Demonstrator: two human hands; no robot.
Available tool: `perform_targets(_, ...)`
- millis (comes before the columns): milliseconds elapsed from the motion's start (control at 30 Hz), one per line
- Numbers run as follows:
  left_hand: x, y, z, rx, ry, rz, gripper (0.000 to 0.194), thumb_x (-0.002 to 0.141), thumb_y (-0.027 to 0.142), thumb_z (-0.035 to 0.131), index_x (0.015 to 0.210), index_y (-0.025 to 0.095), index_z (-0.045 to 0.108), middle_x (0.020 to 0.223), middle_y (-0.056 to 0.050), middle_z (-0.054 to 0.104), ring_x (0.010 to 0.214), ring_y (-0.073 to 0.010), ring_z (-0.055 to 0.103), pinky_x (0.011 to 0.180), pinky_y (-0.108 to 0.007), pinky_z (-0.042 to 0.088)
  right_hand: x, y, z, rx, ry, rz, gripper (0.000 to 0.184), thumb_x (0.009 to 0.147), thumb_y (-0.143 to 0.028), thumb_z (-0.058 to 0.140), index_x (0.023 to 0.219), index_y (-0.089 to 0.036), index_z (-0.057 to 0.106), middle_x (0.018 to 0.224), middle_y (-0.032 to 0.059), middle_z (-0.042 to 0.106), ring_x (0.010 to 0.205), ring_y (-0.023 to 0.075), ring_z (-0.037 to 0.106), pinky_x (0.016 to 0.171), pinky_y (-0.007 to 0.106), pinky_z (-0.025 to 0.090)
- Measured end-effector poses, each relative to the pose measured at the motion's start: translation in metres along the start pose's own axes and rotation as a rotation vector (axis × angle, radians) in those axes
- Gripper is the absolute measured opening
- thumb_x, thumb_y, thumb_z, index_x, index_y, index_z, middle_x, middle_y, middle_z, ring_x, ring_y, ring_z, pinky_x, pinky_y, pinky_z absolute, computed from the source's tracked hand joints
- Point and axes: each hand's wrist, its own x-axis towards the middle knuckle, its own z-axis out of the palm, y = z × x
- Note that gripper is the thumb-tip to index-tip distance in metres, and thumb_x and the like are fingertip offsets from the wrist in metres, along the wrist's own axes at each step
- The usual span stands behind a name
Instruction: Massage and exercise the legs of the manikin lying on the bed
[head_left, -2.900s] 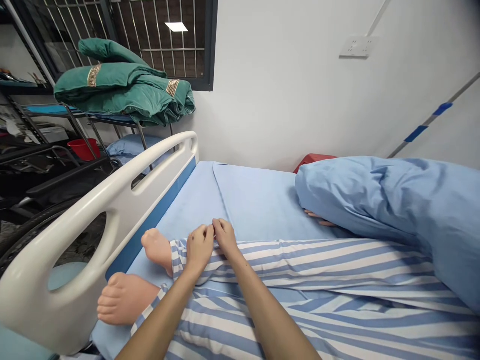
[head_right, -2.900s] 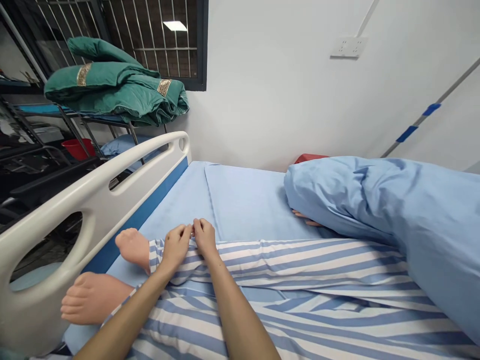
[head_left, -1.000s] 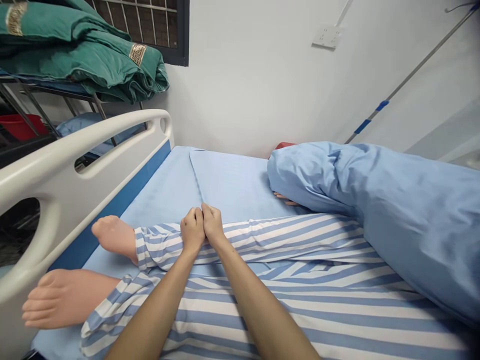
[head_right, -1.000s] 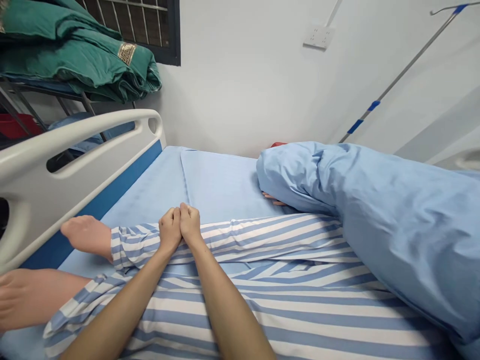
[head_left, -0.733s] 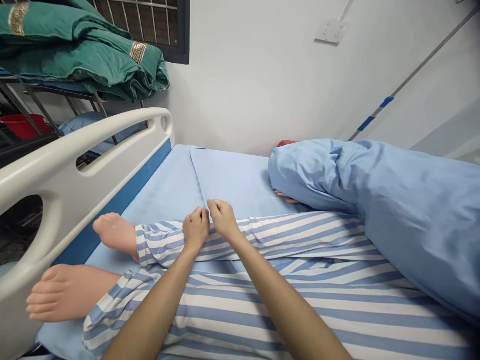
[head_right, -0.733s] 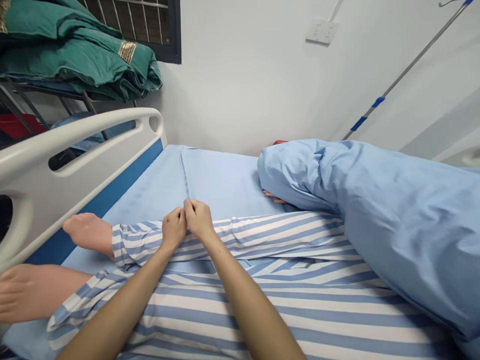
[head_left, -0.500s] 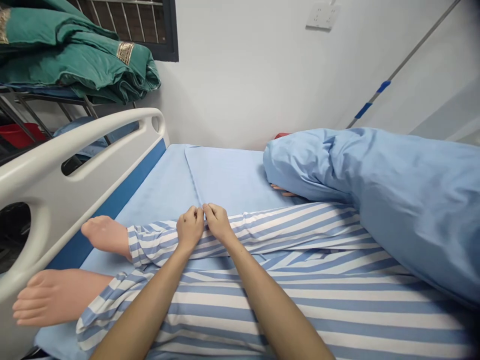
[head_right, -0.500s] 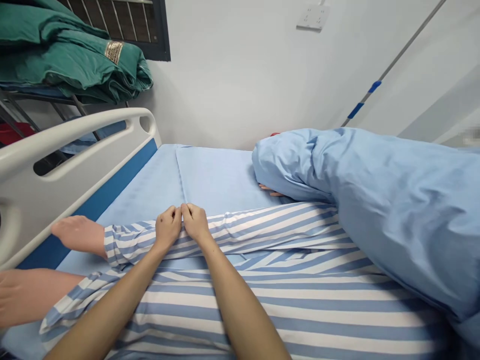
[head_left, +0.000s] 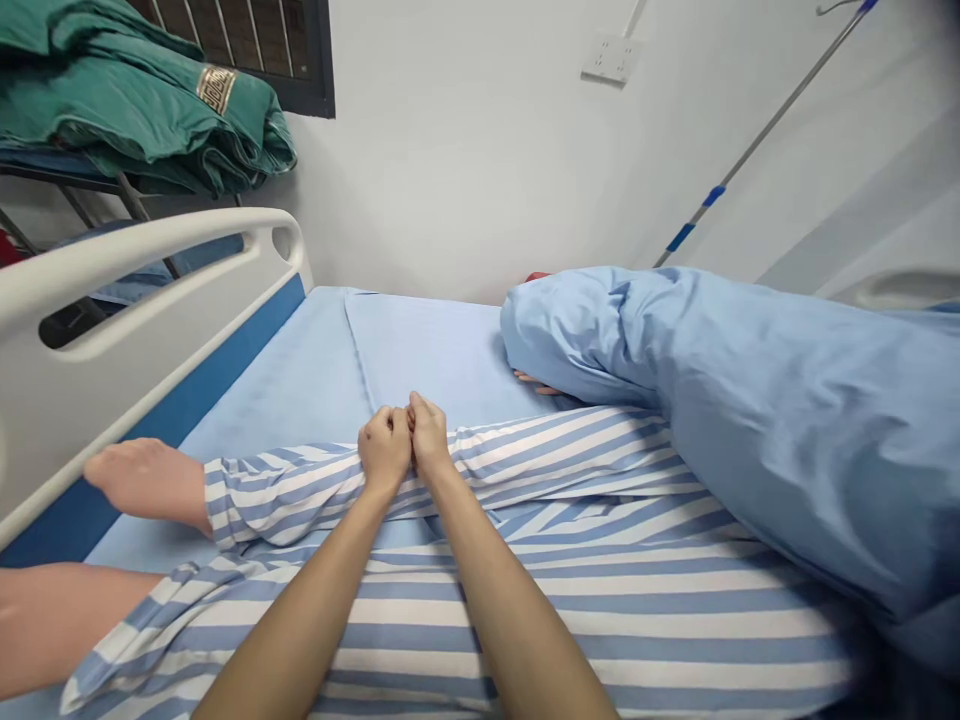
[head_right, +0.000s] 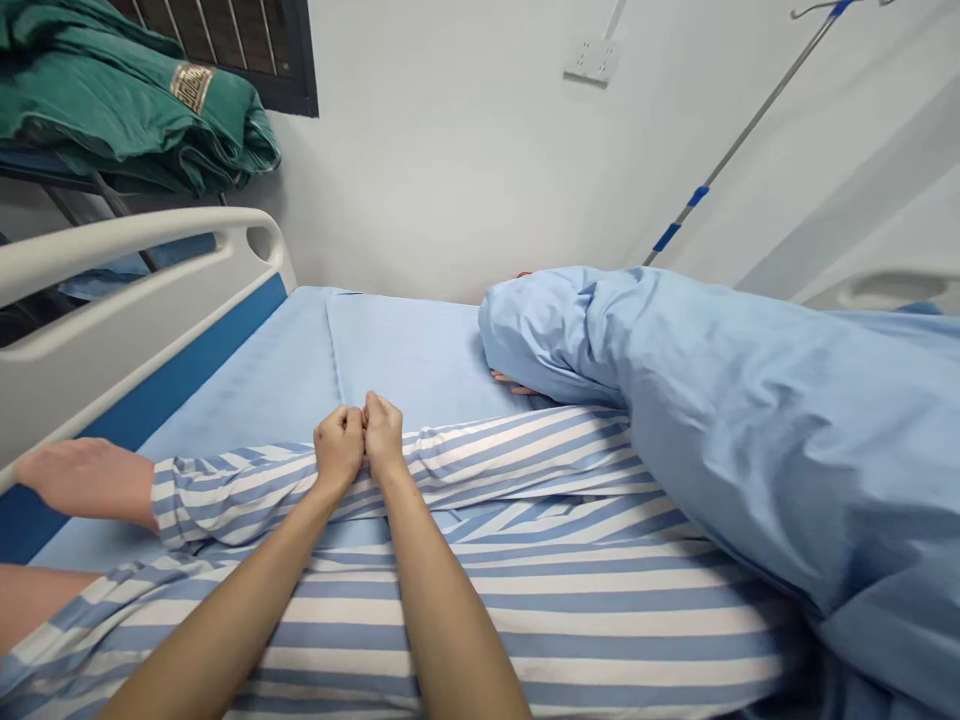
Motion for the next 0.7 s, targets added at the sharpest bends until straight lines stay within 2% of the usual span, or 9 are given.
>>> perform_targets(100,-0.001,-0.006,0.000,0.061,-0.014,0.011,0.029,0.080,0.029,0.036,0.053,0.019,0.036,0.049,0.003,0.041,0.051,-0.0101,0.033,0.054,-0.024,0.021,-0.001,-0.001,0.003,-0.124,0.049,-0.058,0.036,0.079,-0.042,0.042,0.055,-0.020,0.028,0.052,-0.0064,0.026,0.049,0.0074,0.026,0.046,0.021,0.027)
perform_targets(167,0.000,-0.006,-0.002,0.091,-0.030,0.007,0.029,0.081,0.028,0.035,0.054,0.020,0.038,0.050,0.003,0.043,0.051,-0.0105,0.032,0.054,-0.025,0.020,0.000,-0.010,0.003,-0.310,0.061,-0.080,0.035,0.080,-0.040,0.039,0.054,-0.020,0.028,0.050,-0.0060,0.028,0.049,0.0080,0.028,0.047,0.022,0.025)
perform_targets(267,-0.001,-0.004,-0.002,0.140,-0.058,0.022,0.030,0.083,0.028,0.031,0.057,0.020,0.042,0.053,0.001,0.048,0.051,-0.0110,0.033,0.053,-0.025,0.018,0.002,-0.031,-0.001,-0.688,-0.058,-0.191,0.036,0.080,-0.036,0.040,0.049,-0.019,0.032,0.047,-0.0054,0.032,0.049,0.0083,0.029,0.049,0.023,0.022)
perform_targets(333,-0.002,-0.003,-0.002,0.173,-0.084,0.039,0.031,0.084,0.032,0.032,0.059,0.020,0.046,0.055,0.001,0.051,0.051,-0.0113,0.035,0.053,-0.026,0.017,0.002,-0.042,-0.007,-0.815,-0.142,-0.262,0.037,0.080,-0.034,0.040,0.048,-0.018,0.033,0.046,-0.0054,0.032,0.048,0.0080,0.029,0.049,0.023,0.021)
perform_targets(400,-0.003,-0.003,0.000,0.210,-0.098,0.052,0.033,0.085,0.036,0.032,0.060,0.021,0.049,0.056,0.000,0.053,0.053,-0.0118,0.038,0.053,-0.026,0.017,0.001,-0.043,-0.015,-0.816,-0.152,-0.279,0.037,0.081,-0.033,0.038,0.048,-0.018,0.032,0.046,-0.0054,0.031,0.048,0.0079,0.030,0.049,0.023,0.021)
perform_targets(500,-0.005,-0.002,0.002,0.251,-0.075,0.065,0.034,0.085,0.035,0.030,0.061,0.020,0.050,0.058,-0.001,0.054,0.056,-0.0123,0.041,0.055,-0.025,0.019,-0.002,-0.028,-0.025,-0.766,-0.090,-0.257,0.037,0.083,-0.034,0.034,0.050,-0.018,0.033,0.047,-0.0051,0.032,0.049,0.0082,0.032,0.050,0.022,0.023)
perform_targets(600,-0.006,-0.002,0.002,0.255,-0.073,0.080,0.033,0.084,0.034,0.031,0.060,0.020,0.049,0.058,-0.001,0.053,0.056,-0.0122,0.041,0.056,-0.025,0.021,-0.005,-0.014,-0.029,-0.744,-0.050,-0.262,0.038,0.084,-0.035,0.032,0.051,-0.018,0.035,0.048,-0.0047,0.034,0.050,0.0087,0.034,0.051,0.022,0.024)
perform_targets(700,-0.006,-0.001,0.001,0.232,-0.074,0.091,0.032,0.083,0.034,0.032,0.058,0.020,0.046,0.056,0.000,0.051,0.056,-0.0119,0.039,0.056,-0.024,0.022,-0.004,-0.010,-0.029,-0.713,-0.041,-0.281,0.038,0.084,-0.036,0.033,0.051,-0.018,0.036,0.048,-0.0047,0.034,0.050,0.0087,0.033,0.050,0.022,0.024)
